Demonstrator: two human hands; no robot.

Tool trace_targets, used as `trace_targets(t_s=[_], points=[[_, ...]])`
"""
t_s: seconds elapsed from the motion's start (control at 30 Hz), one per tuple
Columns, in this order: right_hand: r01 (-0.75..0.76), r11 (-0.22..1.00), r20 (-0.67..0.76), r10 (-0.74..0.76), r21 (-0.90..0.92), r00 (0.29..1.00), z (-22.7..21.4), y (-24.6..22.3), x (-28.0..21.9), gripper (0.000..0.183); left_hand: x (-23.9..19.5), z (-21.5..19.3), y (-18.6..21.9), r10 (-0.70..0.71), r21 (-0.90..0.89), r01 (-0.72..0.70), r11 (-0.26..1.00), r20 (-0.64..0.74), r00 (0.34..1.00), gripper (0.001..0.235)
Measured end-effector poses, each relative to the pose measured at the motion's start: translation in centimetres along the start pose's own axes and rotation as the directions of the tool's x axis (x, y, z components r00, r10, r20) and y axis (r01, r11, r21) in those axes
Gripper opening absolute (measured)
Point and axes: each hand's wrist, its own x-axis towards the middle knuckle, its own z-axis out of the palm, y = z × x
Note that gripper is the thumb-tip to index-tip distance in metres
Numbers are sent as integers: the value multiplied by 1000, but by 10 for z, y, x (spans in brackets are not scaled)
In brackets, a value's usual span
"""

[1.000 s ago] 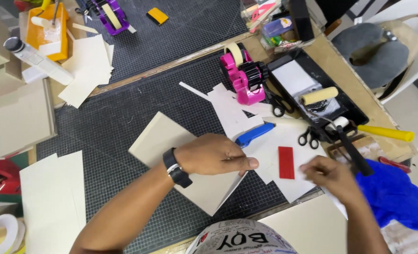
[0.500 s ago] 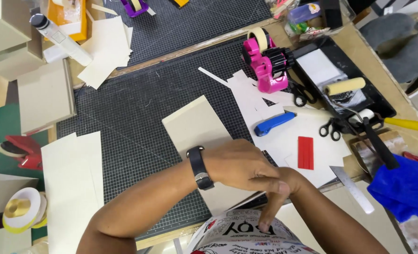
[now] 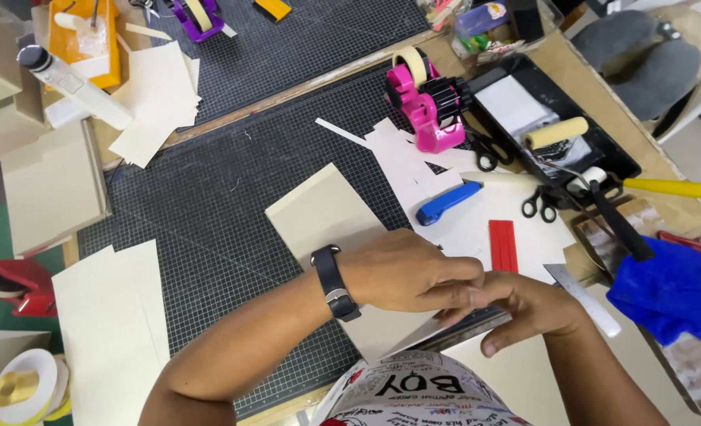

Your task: Folding cardboard edges and securing them with tape to assemble a box

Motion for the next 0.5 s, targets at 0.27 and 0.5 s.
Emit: trace_targets(t_s=[0.27,0.5], points=[[310,938,-595,-162,156,787,52,49,32,60,-13,-29,21,-12,-78,18,997,75,997,53],[344,936,-710,-197,68,676,66,59,55,53,-14,-16,1,79,18,-79,997,-19,997,60]])
